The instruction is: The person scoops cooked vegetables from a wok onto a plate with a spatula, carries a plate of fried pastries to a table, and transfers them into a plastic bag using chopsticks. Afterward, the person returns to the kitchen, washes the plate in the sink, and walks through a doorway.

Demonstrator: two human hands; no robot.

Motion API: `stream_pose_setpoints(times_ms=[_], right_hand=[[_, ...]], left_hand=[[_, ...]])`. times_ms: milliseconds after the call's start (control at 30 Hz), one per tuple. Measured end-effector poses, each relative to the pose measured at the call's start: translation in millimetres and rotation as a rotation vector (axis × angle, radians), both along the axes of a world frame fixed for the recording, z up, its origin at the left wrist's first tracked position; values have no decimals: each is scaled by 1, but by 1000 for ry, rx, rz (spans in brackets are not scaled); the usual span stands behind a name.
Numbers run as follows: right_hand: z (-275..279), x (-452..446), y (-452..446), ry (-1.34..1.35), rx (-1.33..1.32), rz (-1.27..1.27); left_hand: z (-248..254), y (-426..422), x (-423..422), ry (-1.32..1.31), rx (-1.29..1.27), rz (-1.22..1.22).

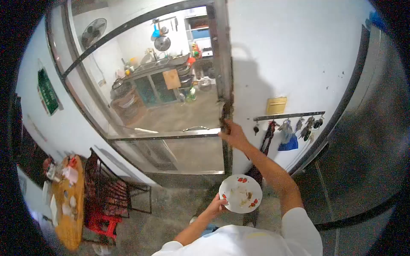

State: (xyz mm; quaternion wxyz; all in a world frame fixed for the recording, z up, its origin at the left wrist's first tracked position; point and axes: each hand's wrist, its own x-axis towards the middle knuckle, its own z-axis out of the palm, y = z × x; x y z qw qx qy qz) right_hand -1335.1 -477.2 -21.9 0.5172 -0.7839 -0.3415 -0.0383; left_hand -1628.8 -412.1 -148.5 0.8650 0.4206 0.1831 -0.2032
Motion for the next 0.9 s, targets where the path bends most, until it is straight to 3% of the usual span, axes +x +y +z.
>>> stream_pose_setpoints(times_ms=[100, 167, 233, 333, 433, 467, 500, 700, 800, 900], right_hand=[[55, -85, -43, 239, -76, 276], [90, -128, -92, 212, -429, 506], [88, -155, -116, -52, -429, 834], [79, -167, -132, -151, -69, 815], [46, -133, -127, -36, 183, 608], [61, -124, -130, 30, 92, 561], [55, -119, -122, 6, 234, 495], [20, -76, -55, 65, 422, 433], [6, -55, 12, 70, 535, 407], [-11, -23, 100, 24, 613, 374]], left_hand=[[-6, -71, -9, 59, -92, 97], [-1, -109, 1, 45, -113, 110], [9, -116, 1, 62, -103, 131], [27, -104, -3, 120, -34, 214], [39, -87, -2, 175, 30, 336], [37, -77, -2, 177, 55, 386], [49, -69, 1, 228, 83, 444], [30, 28, 3, 138, 212, 786], [69, 82, 14, 94, 227, 889], [73, 148, 21, -19, 230, 942]])
